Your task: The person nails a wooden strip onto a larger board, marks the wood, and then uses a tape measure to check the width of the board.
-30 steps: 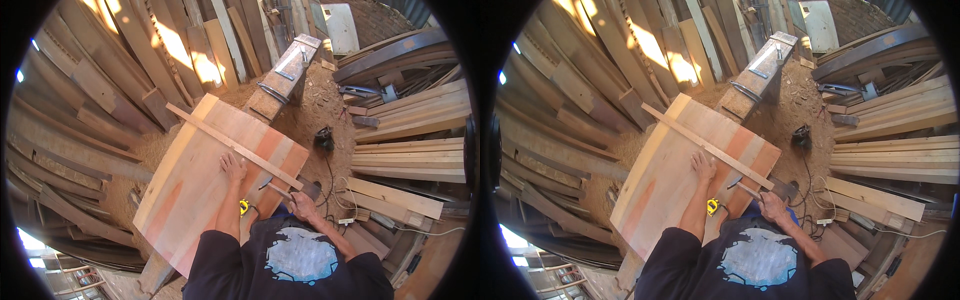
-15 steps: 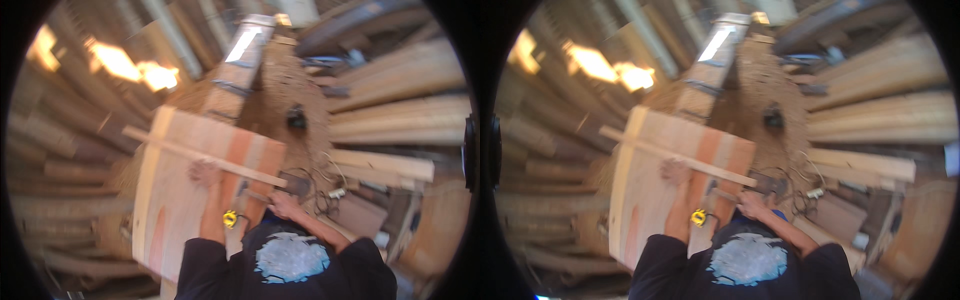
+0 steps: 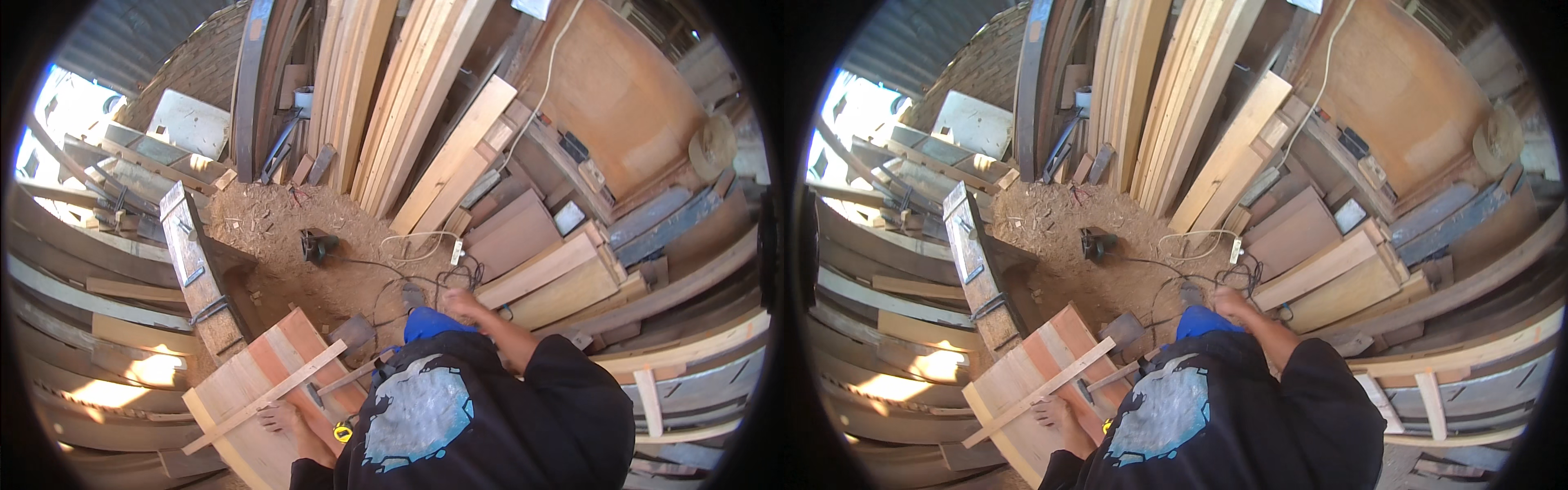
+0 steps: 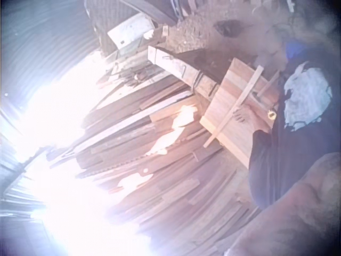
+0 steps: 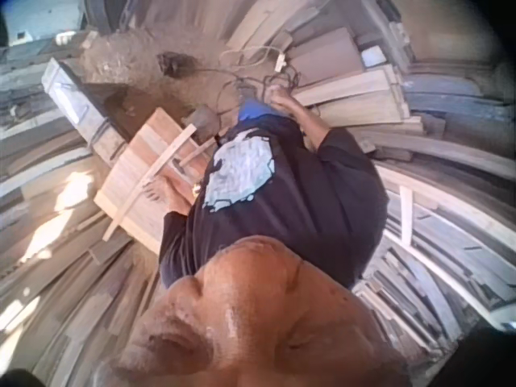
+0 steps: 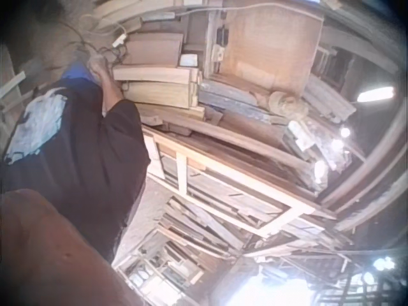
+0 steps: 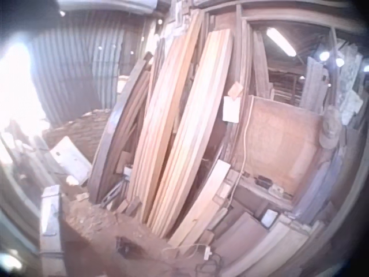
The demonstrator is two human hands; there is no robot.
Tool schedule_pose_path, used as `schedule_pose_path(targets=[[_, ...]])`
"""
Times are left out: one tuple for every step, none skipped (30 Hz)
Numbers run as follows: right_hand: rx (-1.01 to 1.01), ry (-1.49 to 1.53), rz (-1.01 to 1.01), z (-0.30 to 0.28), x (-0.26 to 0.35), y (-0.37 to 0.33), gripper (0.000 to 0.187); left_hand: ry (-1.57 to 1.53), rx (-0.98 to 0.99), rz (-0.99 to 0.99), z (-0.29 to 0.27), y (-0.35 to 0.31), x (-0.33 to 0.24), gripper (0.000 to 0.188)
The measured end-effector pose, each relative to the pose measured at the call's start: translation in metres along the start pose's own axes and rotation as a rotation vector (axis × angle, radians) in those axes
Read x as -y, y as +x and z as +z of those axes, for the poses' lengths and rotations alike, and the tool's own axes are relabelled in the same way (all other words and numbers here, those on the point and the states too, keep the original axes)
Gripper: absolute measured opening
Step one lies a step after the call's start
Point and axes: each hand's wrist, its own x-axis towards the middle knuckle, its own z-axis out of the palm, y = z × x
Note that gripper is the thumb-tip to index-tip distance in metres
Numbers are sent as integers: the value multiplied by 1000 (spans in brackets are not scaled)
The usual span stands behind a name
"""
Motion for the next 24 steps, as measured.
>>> schedule_pose_path(targets=[[-77,106,147,3,-23,-19,26,16,-26,9,0,1,4,65],[-26,-257,121,-2,-63,-45,22,25,-46,-3,-6,-10,-7,63],[-189,-474,19,-22,-132,-84,20,-9,-12,-8,-19,-40,-37,61],[-74,-534,-39,-9,-142,-108,19,11,-38,-15,-18,-30,-36,61],[50,-588,-111,7,-133,-123,18,29,-57,-44,-14,-16,-27,62],[80,-297,337,25,-116,-134,26,42,-71,-61,-13,-7,-22,62],[105,-13,800,36,-107,-151,35,58,-77,-48,-15,-7,-21,62],[105,-20,813,39,-109,-163,35,41,-33,-31,-18,-13,-25,61],[57,97,734,42,-110,-174,35,24,9,-17,-21,-18,-27,60],[8,215,644,46,-109,-181,35,23,14,-16,-22,-20,-29,60],[-41,332,549,50,-108,-186,35,10,68,-27,-23,-21,-31,62],[-46,346,504,50,-107,-186,35,-5,121,-39,-26,-21,-35,65],[-21,289,511,45,-107,-182,35,-10,127,-27,-28,-24,-35,65],[3,229,509,40,-104,-168,34,77,208,61,-27,-22,-34,64],[26,170,498,37,-100,-155,34,162,286,150,-28,-20,-33,62],[55,117,469,36,-84,-130,34,154,217,130,-14,-7,-18,63],[68,73,431,34,-67,-103,33,135,148,106,-4,6,-9,64],[67,28,447,26,-72,-99,33,77,233,107,-13,-9,-11,66],[70,-7,449,19,-74,-94,33,26,312,97,-21,-17,-4,68],[62,-30,438,12,-71,-83,33,-4,337,131,-21,-15,4,71],[58,-61,413,5,-70,-71,33,-37,360,160,-17,-11,10,74],[53,-118,397,-6,-80,-68,33,-61,368,182,-25,-19,0,74],[68,-212,364,-17,-92,-68,33,-67,522,200,-32,-26,0,76],[99,-349,298,-29,-103,-67,33,-69,675,220,-39,-32,-5,78]])
